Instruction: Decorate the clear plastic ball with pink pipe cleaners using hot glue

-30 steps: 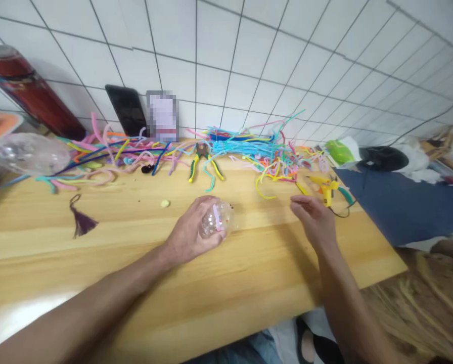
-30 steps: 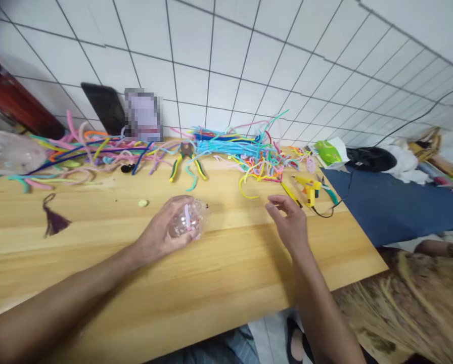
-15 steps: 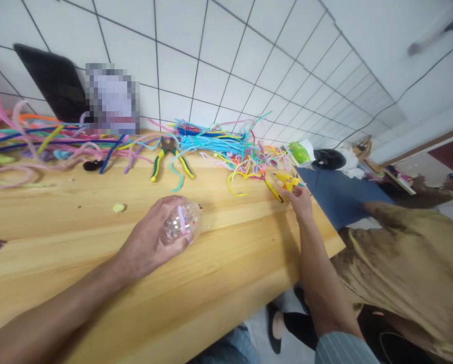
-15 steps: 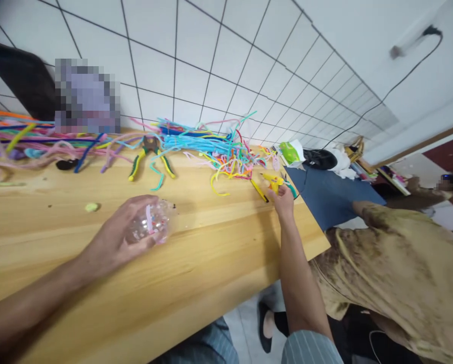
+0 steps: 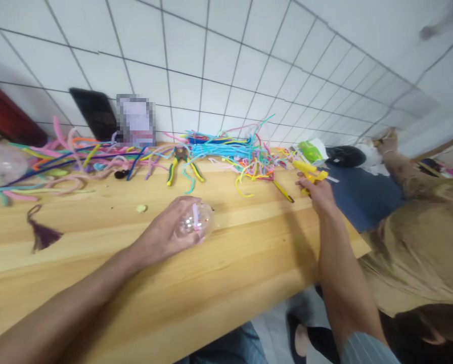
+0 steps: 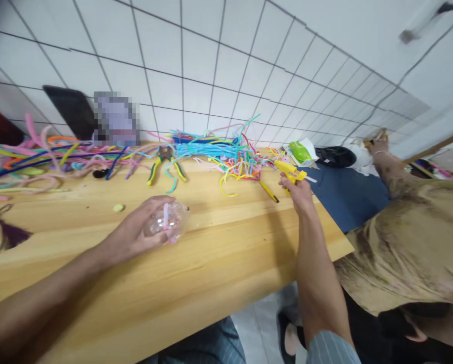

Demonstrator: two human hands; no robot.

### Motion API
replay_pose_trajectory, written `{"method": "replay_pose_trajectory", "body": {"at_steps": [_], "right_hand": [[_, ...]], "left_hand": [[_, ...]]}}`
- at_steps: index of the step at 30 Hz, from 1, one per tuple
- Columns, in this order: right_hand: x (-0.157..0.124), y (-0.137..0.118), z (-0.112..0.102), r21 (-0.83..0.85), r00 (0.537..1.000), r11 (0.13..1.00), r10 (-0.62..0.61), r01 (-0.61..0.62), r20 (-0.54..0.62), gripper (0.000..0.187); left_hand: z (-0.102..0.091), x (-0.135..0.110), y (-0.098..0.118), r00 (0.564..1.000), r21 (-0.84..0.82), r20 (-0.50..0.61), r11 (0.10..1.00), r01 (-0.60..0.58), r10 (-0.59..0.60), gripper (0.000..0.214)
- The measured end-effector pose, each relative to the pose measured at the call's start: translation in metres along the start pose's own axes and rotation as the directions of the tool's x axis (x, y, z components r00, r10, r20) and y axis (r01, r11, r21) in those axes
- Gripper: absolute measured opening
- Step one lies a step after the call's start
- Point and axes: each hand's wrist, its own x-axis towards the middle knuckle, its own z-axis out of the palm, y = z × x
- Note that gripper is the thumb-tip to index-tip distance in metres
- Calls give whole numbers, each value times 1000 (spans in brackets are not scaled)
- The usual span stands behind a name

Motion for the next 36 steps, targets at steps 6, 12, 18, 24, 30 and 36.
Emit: {"method": "replay_pose_trajectory", "body": {"at_steps": [6, 12, 18, 24, 30, 36], "right_hand": [[-63, -80, 33, 214, 840, 967, -229, 138, 492, 34], [-105, -108, 87, 177, 652, 970, -244, 169, 718, 33], [-111, -96, 92, 111, 654, 988, -155, 109, 741, 31], [-112, -98, 89, 136, 630, 983, -184, 125, 754, 24], [-117, -95, 97, 155, 580, 972, -231, 179, 781, 24], [-118, -92, 99, 159, 560, 972, -230, 173, 796, 24]], "left_hand": [[-15, 12, 8, 983, -19, 170, 997, 74, -70, 53], [-24, 16, 7, 984, -28, 136, 992, 123, -118, 45], [-23, 17, 3, 985, -84, 124, 988, 128, -118, 38], [-28, 17, 2, 981, -136, 152, 980, 142, -121, 42], [-27, 16, 0, 975, -123, 185, 981, 149, -125, 46], [-26, 16, -1, 975, -117, 186, 983, 144, -121, 46]]}}
